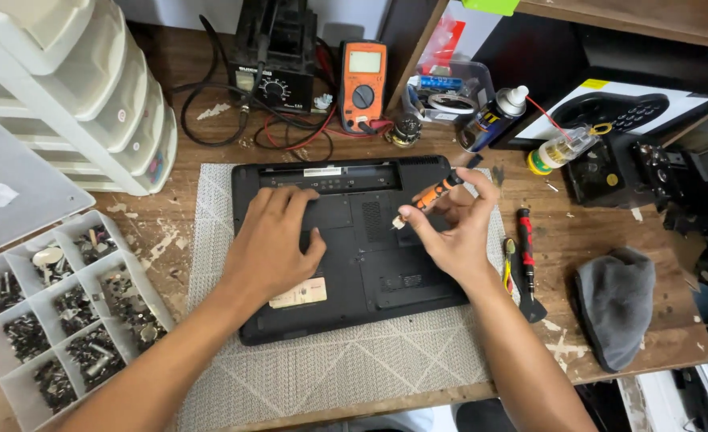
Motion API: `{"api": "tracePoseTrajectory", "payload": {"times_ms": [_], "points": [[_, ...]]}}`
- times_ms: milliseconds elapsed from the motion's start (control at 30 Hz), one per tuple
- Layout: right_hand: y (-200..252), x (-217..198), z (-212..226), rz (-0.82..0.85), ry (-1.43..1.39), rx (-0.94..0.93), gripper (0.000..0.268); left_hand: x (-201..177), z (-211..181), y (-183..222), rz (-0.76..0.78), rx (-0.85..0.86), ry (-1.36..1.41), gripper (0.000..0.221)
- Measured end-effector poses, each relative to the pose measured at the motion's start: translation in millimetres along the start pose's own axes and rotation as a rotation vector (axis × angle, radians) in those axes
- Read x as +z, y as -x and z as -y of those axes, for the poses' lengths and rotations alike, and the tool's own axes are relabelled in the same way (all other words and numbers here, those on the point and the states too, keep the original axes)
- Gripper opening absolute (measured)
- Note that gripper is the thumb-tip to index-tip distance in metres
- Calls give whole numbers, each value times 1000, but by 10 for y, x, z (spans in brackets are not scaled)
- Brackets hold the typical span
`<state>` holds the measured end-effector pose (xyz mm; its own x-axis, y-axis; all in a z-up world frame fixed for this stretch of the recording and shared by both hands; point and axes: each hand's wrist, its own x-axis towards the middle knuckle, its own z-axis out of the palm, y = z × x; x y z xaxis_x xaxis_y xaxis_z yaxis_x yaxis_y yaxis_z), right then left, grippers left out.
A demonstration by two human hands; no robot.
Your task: The person is disassembling a laptop by unscrewing the bottom panel screws using a precision screwdriver and organizing the removed screws in a plastic bin.
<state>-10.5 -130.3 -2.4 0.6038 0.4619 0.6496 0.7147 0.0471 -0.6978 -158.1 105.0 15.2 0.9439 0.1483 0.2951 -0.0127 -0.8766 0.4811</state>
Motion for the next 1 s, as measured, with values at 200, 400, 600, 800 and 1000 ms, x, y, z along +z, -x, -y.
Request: {"api": "tracePoseTrajectory", "payload": {"times_ms": [200,400,600,800,1000], "points": [[-110,-295,-26,-74,-64,80,84,-10,59,9,-30,28,110,42],[-157,-385,-179,-109,-135,158,79,62,141,28,-49,64,114,33],[-181,-384,-104,-140,-135,213,81,135,245,31,-80,73,116,34],[-141,-439,-493,-371,-257,450,51,140,159,-2,-132,20,24,33],[-141,-471,-675,-438,-356,689,33,21,55,120,-239,-76,-29,37]]}}
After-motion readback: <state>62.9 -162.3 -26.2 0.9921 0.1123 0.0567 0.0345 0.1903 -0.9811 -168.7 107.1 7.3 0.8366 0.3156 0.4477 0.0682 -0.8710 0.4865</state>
